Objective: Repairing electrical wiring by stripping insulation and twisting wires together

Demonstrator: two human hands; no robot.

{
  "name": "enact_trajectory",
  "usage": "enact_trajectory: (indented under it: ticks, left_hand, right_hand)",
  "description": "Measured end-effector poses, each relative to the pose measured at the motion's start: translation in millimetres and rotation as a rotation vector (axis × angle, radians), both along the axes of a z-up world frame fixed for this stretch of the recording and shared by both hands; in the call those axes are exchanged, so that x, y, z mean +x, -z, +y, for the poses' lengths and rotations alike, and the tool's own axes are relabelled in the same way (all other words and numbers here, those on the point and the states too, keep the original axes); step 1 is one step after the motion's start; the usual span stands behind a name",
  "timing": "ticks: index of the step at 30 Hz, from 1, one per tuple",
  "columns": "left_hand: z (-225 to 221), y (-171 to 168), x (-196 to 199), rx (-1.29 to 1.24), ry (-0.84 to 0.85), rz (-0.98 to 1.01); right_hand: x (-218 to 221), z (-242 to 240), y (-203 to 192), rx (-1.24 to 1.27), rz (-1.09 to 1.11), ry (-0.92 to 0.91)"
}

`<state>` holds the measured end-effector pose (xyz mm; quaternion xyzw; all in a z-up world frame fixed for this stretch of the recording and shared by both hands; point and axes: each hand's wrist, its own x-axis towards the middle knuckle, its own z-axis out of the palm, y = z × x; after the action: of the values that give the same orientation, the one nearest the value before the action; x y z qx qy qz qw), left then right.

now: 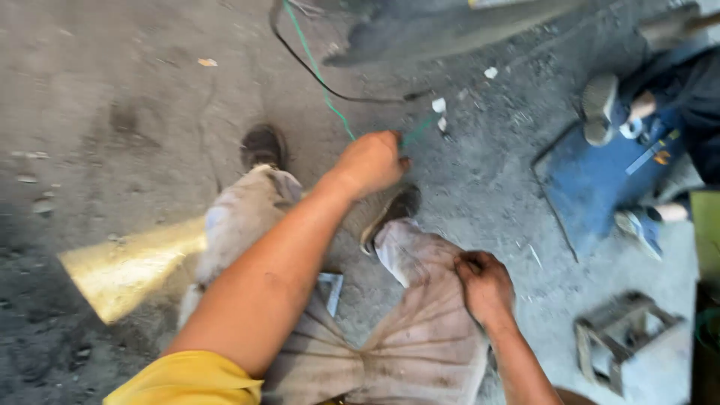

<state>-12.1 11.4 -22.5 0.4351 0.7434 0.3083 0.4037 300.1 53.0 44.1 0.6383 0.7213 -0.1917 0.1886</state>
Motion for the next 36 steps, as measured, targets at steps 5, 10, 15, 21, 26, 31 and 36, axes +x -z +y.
enact_trajectory:
  ticks: [5, 10, 15, 21, 26, 31, 36]
  left_hand:
    - [10, 41, 18, 0.131, -0.079, 0.071]
    - [7, 22, 19, 0.088, -0.028, 0.021]
    - [12, 24, 19, 0.104, -0.029, 0.025]
    - [12, 23, 16, 0.097, -0.054, -0.012]
    - [14, 32, 15, 0.109, -0.094, -0.008]
    - [13, 34, 13, 0.111, -0.075, -0.013]
    - [8, 24, 8, 0.142, -0.110, -0.005]
  right_hand:
    - [31, 10, 42, 0.090, 0.013, -0.012]
    - [36, 17, 50, 0.021, 0.013, 0.121]
    - [23, 12, 37, 0.035, -0.025, 0.118]
    - [28, 18, 49, 0.017, -0.005, 0.150]
    - [14, 6, 32, 0.066, -0.039, 0.090]
    - [-5, -8, 8, 0.051, -0.029, 0.121]
    - [-38, -23, -26, -0.021, 0.049, 0.198]
